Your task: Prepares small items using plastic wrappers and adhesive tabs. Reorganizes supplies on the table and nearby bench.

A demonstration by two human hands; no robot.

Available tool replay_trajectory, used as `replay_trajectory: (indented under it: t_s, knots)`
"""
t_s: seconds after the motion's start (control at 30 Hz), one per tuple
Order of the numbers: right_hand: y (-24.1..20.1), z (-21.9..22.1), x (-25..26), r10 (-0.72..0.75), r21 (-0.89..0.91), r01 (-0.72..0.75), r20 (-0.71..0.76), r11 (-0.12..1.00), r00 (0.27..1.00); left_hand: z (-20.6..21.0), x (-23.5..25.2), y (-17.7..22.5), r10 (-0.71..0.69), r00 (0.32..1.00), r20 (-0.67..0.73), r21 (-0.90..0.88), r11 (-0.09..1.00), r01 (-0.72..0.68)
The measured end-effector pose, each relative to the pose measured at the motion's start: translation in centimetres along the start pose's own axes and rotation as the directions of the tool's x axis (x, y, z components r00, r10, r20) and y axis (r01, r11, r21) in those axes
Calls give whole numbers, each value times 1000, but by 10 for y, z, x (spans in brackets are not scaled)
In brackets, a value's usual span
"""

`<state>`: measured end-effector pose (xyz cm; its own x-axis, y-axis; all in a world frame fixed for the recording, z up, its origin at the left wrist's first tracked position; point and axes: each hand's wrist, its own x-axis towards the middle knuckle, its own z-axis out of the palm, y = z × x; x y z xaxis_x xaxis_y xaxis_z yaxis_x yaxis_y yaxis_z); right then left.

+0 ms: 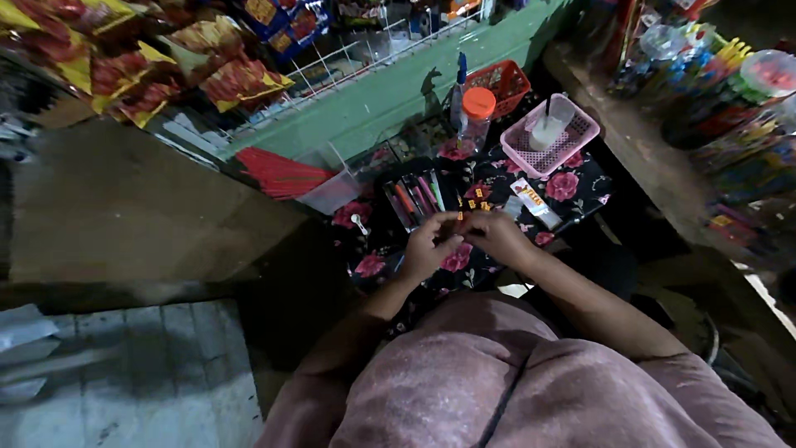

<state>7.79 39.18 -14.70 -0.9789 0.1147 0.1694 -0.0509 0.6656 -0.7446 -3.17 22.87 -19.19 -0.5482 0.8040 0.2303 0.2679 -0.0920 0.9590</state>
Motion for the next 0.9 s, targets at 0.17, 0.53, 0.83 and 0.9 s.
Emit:
replay_trajectory:
  t_s: [0.17, 0.53, 0.83, 0.9]
  knots:
    - [1, 22, -21, -30, 9, 29, 87, 1000, 996, -8, -31, -10, -83, 995, 61, 49, 996, 80]
    - [2, 33, 0, 80, 236, -114, 150, 965, 986, -16, -52, -25, -83, 987, -140, 87, 992, 96]
    - [-1, 38, -5, 74, 243, -101, 120, 965, 990, -17, -55, -16, -41, 993, -109, 109, 993, 52]
    - [-8, 39, -8, 119, 248, -144, 114, 958, 986, -12, -55, -19, -13, 988, -151, 139, 990, 34]
